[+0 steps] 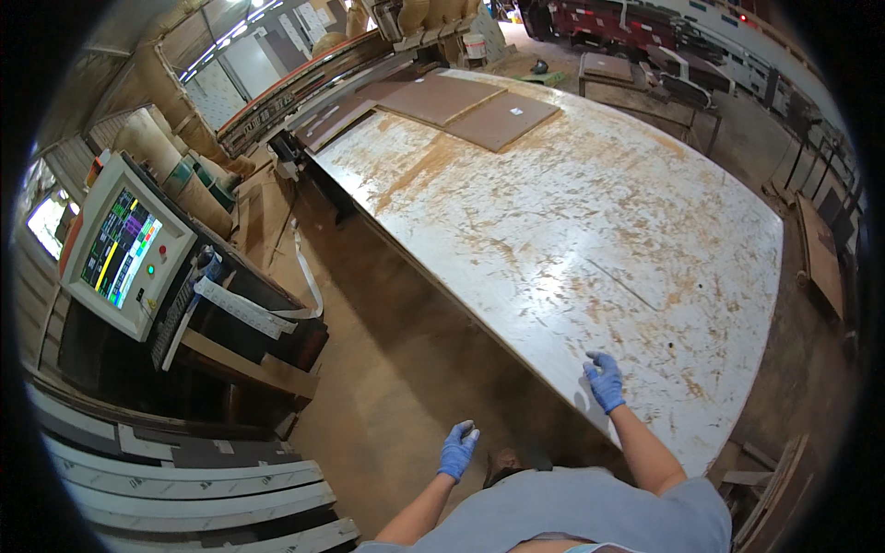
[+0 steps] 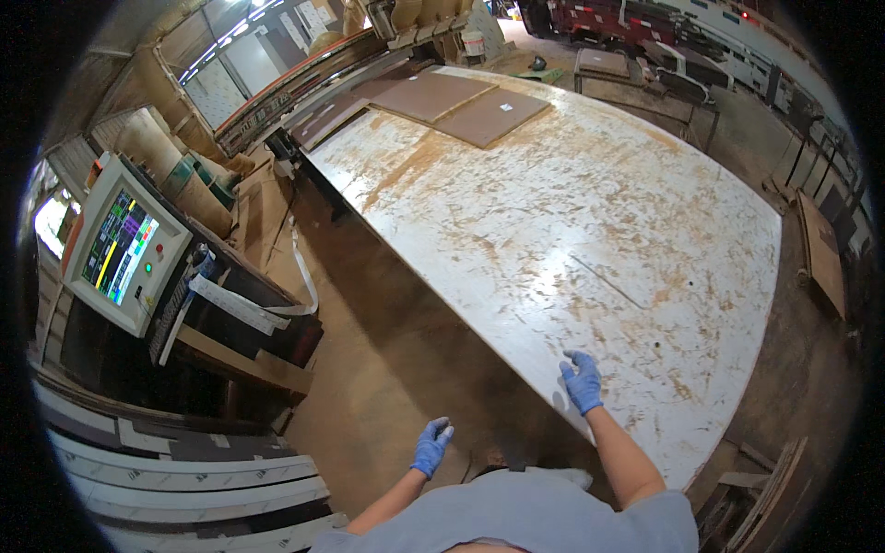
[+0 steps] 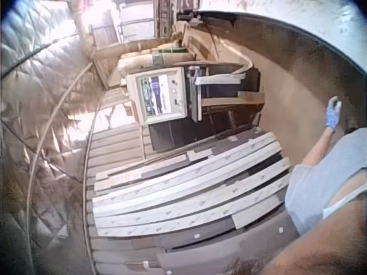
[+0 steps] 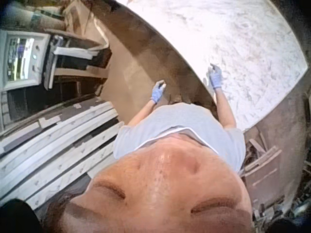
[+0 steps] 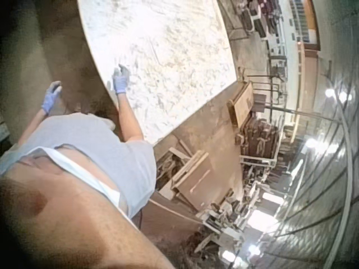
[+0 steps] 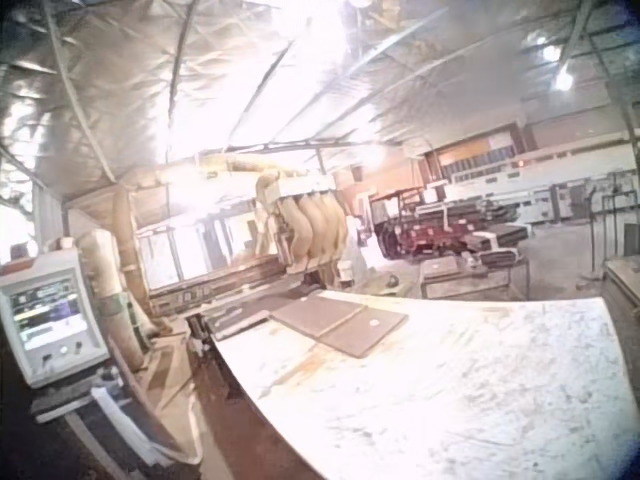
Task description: The person walks through a woodworking shop, picks up brown wood panels, places them on a workbench, and applies small labels to the panels. The person then interacts with a CNC machine control panel using a keyboard and mouse before moving another panel.
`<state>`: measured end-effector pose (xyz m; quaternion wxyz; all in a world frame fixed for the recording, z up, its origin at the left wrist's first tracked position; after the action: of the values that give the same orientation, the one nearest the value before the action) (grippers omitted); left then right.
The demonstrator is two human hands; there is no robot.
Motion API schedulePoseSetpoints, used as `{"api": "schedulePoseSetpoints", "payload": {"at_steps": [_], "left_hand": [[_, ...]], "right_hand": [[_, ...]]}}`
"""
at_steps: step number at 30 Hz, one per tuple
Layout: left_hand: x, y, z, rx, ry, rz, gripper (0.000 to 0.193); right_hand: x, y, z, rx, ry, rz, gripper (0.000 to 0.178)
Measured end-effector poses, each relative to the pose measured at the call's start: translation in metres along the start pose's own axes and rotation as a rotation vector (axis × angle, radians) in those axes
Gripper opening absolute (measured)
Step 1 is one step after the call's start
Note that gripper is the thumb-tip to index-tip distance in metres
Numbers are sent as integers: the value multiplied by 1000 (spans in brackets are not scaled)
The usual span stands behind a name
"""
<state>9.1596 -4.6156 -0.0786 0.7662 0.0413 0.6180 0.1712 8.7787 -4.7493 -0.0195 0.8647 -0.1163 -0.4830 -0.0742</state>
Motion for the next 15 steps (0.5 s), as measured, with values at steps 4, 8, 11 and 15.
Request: {"api": "schedulePoseSetpoints", "payload": {"at_steps": [4,8,11,15], "left_hand": [[-26,-56,42,-27,9,83,38],[-47,-148,54,-67,6,-59,36],[-90,-227,56,-85,-71,-230,35],[-186,-314,64,-142,-420,-541,39]], "right_hand": [[15,-47,-41,-25,72,42,26],[15,-113,-56,-134,82,6,27],[14,-172,-69,-176,135,3,30],[30,-265,-108,-115,44,-66,35]]}}
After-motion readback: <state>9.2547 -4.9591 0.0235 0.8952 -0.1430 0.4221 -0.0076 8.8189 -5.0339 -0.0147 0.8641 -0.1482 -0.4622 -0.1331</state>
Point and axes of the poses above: each hand's wrist, its own y-axis away from the middle knuckle, its own z-axis out of the back of the hand, x = y × z, the point moved 10 cm from there along -y, towards the middle knuckle, and after that the axes turned 2 degrees about -z, right-handed, at the moved point
